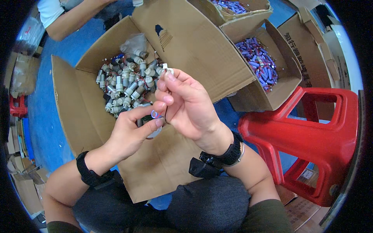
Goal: Sorting and assembling small motors, batteries, and circuit boards in a workshop setting.
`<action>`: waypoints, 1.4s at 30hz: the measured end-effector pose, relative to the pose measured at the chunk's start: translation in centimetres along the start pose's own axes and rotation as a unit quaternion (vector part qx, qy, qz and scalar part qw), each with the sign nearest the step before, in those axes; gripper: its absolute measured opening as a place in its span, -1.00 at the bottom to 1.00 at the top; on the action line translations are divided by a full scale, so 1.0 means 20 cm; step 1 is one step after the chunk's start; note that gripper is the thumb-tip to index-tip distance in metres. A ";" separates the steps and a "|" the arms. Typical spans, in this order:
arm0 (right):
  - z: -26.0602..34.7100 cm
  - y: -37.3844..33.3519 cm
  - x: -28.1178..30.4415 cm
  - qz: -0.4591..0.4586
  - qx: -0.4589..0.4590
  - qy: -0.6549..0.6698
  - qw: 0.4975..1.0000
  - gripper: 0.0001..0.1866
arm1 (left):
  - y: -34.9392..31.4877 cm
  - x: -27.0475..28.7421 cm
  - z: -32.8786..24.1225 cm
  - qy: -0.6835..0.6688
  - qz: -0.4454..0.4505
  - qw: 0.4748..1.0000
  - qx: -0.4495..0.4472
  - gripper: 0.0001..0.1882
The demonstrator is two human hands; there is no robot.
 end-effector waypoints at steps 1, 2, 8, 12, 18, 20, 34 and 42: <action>0.01 -0.01 0.00 -0.013 0.012 -0.043 0.999 -0.91 | 0.00 0.00 0.00 -0.012 -0.001 1.000 0.026 -0.70; 0.02 -0.01 0.00 -0.027 0.024 -0.086 0.996 -0.91 | 0.01 0.00 0.00 -0.009 0.003 1.000 0.025 -0.70; 0.10 -0.02 0.00 -0.050 0.048 -0.202 0.977 -0.93 | -0.01 -0.03 -0.01 -0.196 0.021 0.961 0.195 -0.78; 0.15 0.04 0.02 -0.065 0.039 -0.194 0.978 -0.92 | -0.02 -0.03 -0.01 -0.326 0.029 0.906 0.268 -0.76; 0.17 0.06 0.08 -0.085 0.048 -0.165 0.981 -0.93 | -0.03 -0.03 -0.04 -0.376 0.038 0.873 0.309 -0.72; 0.16 0.06 0.10 -0.087 0.044 -0.167 0.981 -0.92 | -0.03 -0.02 -0.02 -0.386 0.036 0.865 0.319 -0.72; 0.19 -0.03 -0.09 -0.024 0.087 -0.417 0.904 -0.90 | 0.00 0.04 -0.07 -0.346 -0.074 0.925 0.135 -0.73; 0.08 -0.04 -0.12 0.001 0.182 -0.703 0.688 -0.93 | 0.03 0.10 -0.15 -0.398 -0.084 0.913 0.039 -0.65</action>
Point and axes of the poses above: each hand's wrist, its own y-axis towards the middle knuckle, its own x-axis out of the back of the hand, z = x × y, the point moved 4 cm from there along y, towards the middle knuckle, and after that the axes turned 11 degrees about -y, right-handed, at the moved point
